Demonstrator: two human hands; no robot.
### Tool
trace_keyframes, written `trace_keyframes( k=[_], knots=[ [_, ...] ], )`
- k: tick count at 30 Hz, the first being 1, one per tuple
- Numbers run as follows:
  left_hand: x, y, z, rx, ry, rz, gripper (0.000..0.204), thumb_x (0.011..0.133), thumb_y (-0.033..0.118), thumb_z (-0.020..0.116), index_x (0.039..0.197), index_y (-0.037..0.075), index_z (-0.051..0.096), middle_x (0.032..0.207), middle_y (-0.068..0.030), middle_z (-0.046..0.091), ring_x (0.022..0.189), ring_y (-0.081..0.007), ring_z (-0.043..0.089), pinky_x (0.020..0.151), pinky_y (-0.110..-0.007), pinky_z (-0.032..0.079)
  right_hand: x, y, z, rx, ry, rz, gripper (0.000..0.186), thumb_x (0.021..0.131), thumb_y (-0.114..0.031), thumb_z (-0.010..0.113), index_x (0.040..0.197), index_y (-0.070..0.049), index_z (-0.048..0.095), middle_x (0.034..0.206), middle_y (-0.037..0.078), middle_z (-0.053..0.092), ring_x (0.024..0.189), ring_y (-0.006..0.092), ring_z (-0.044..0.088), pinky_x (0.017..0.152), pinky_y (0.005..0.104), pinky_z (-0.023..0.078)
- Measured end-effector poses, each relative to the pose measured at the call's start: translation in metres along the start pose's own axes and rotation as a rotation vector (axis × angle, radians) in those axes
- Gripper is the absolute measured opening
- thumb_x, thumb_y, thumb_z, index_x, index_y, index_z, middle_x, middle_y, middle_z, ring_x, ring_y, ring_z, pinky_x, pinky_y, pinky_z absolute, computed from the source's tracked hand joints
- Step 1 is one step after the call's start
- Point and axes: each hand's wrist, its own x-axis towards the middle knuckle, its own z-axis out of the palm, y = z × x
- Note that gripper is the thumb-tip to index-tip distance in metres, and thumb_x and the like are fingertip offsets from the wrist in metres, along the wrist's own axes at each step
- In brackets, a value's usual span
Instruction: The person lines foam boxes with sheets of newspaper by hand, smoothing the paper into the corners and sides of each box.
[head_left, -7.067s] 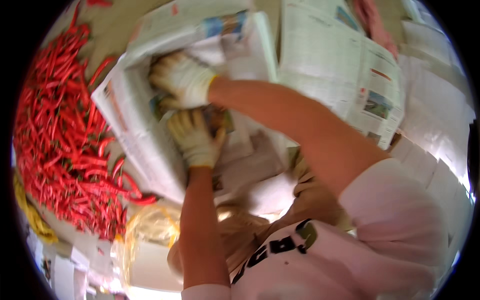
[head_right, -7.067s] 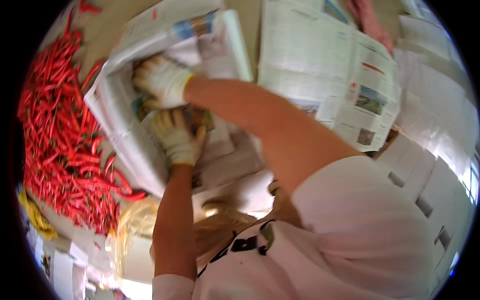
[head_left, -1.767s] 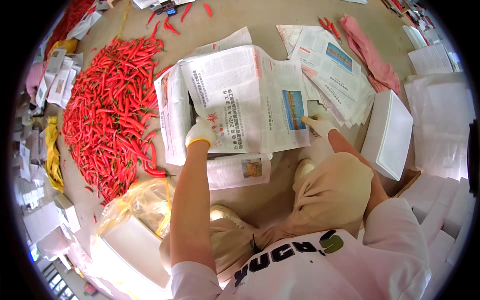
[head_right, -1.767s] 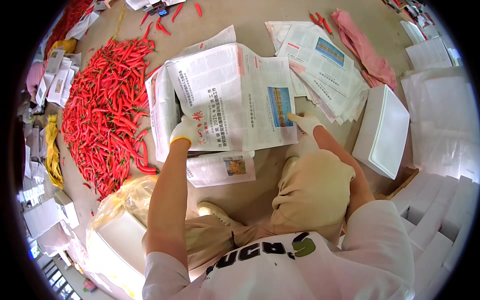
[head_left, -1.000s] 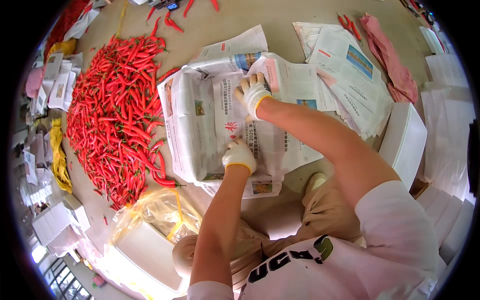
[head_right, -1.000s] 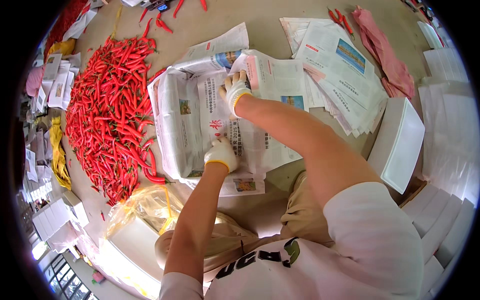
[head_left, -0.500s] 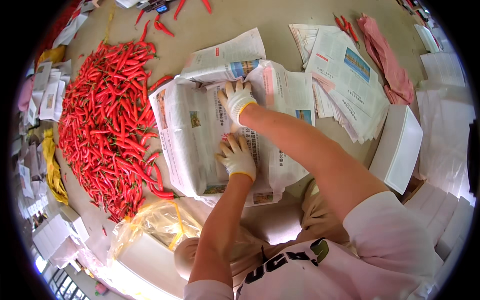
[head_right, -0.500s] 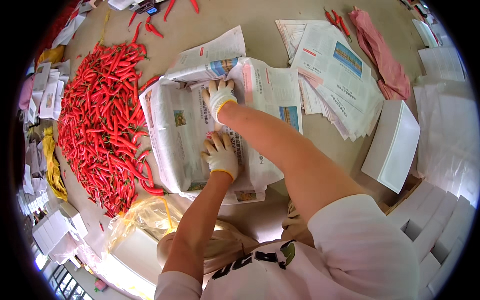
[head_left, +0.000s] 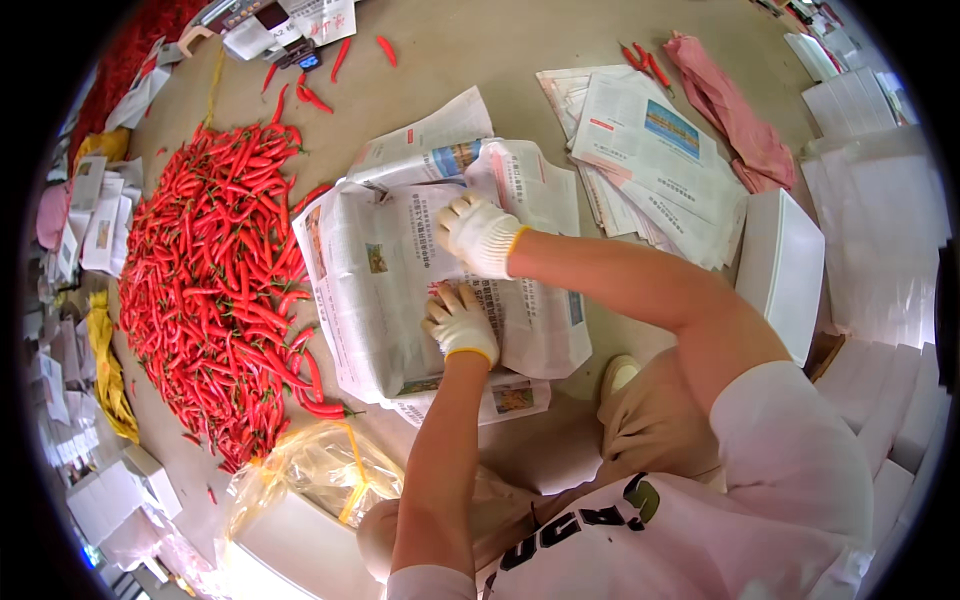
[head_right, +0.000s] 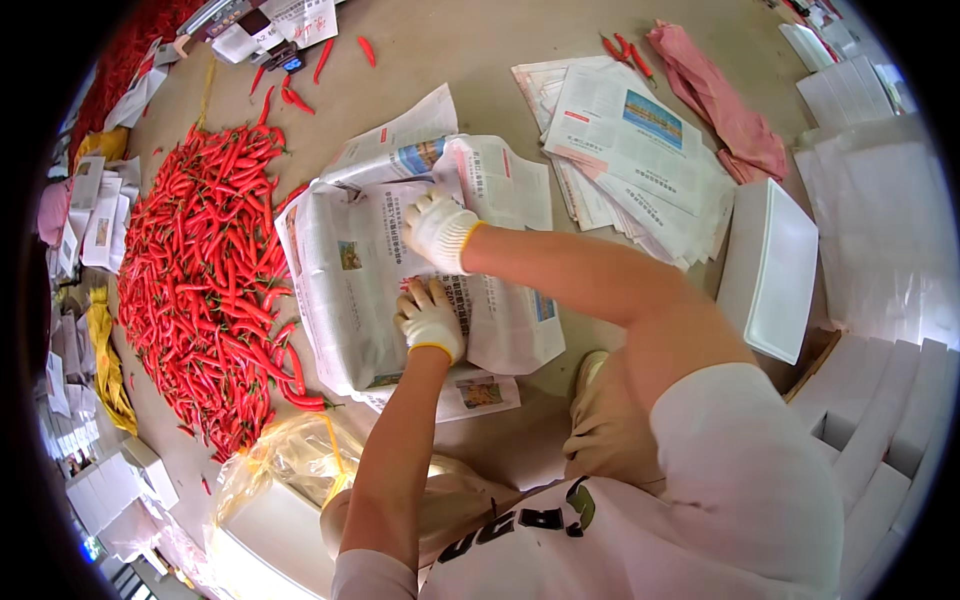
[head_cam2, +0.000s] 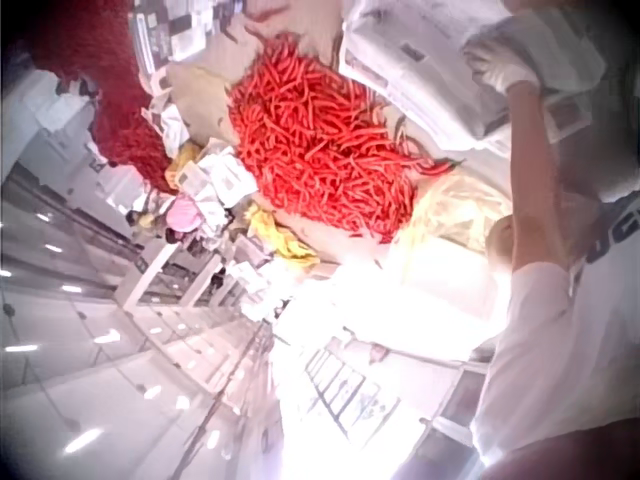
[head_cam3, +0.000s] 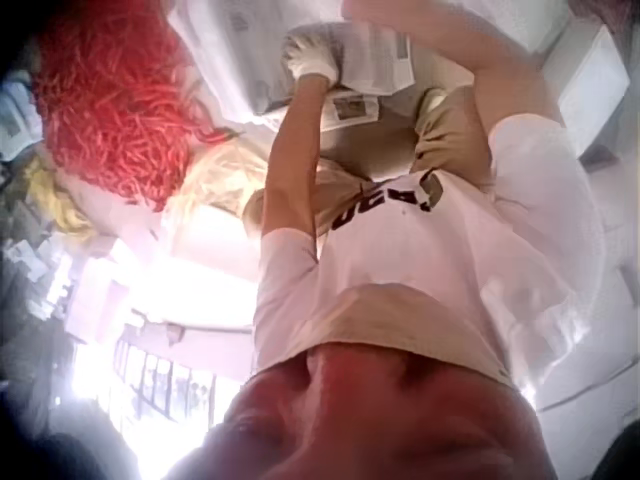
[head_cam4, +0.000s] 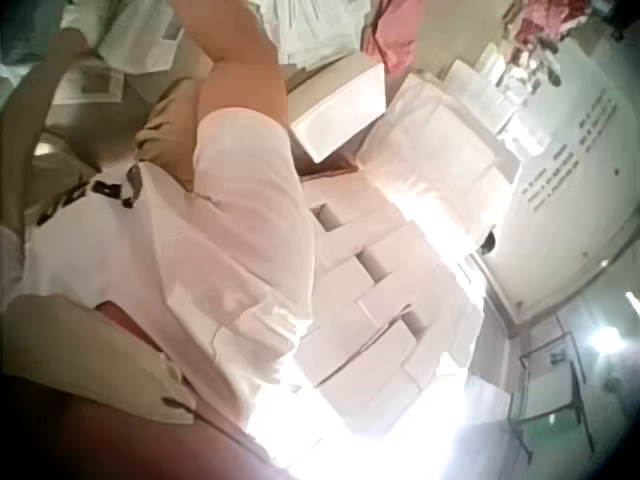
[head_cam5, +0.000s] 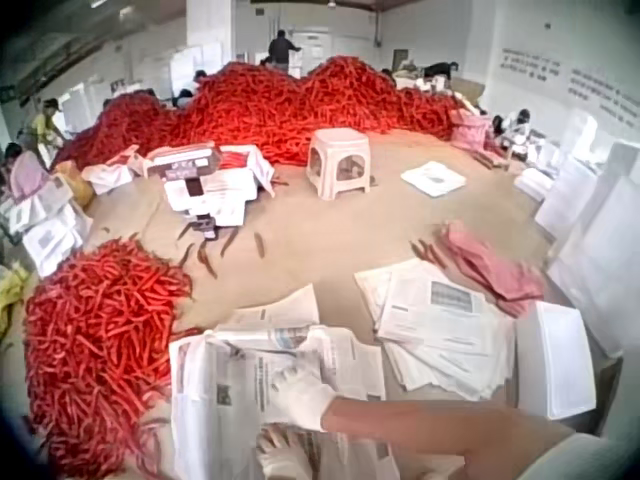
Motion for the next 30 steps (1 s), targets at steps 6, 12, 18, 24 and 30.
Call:
trace_keyframes(
  k=[6,12,18,24,30],
  knots=[
    [-0.018,0.029,-0.037,-0.196,0.068,0.197,0.052,0.097,0.017,0.063,0.146,0.003,0.050,0.153,-0.0202,0.050,0.126,-0.0435,0.063,0.103,-0.052,0.054,-0.106,0.032,-0.049,0.444,0.403,0.357,0.065,0.088,-0.032,0.076,0.141,0.000,0.055,0.128,0.017,0.063,0.117,0.0414,0.063,0.099,0.0491,0.053],
    [-0.013,0.037,0.028,-0.868,0.016,0.326,0.043,0.106,0.025,0.052,0.144,0.004,0.047,0.131,-0.0304,0.068,0.118,-0.0504,0.067,0.099,-0.058,0.053,-0.112,0.006,0.006,0.823,0.190,0.631,0.113,0.091,-0.051,0.074,0.166,0.006,0.012,0.139,0.040,0.056,0.120,0.0513,0.064,0.102,0.0521,0.053],
    [-0.008,0.045,0.023,-0.876,0.025,0.343,0.045,0.108,0.031,0.049,0.146,0.007,0.053,0.130,-0.0288,0.071,0.119,-0.0505,0.066,0.104,-0.055,0.050,-0.135,0.031,0.011,0.855,0.264,0.465,0.112,0.086,-0.050,0.081,0.164,0.005,0.022,0.143,0.037,0.054,0.127,0.0495,0.060,0.107,0.0489,0.051],
    [0.004,0.017,0.024,-1.070,-0.082,0.353,0.040,0.102,0.013,0.054,0.140,0.006,0.064,0.126,-0.0168,0.075,0.116,-0.0281,0.071,0.104,-0.037,0.053,-0.243,-0.003,0.009,0.654,0.443,-0.172,0.095,0.056,-0.037,0.096,0.134,0.002,0.059,0.134,0.029,0.059,0.119,0.0472,0.061,0.097,0.0553,0.052],
    [0.003,0.010,0.030,-0.995,0.031,0.398,0.039,0.103,0.014,0.054,0.140,0.009,0.065,0.121,-0.0197,0.075,0.113,-0.0342,0.072,0.100,-0.041,0.055,-0.257,-0.056,0.079,0.643,0.450,0.105,0.066,0.065,-0.009,0.083,0.127,0.004,0.062,0.102,0.019,0.069,0.085,0.0400,0.069,0.071,0.0487,0.055]
  ],
)
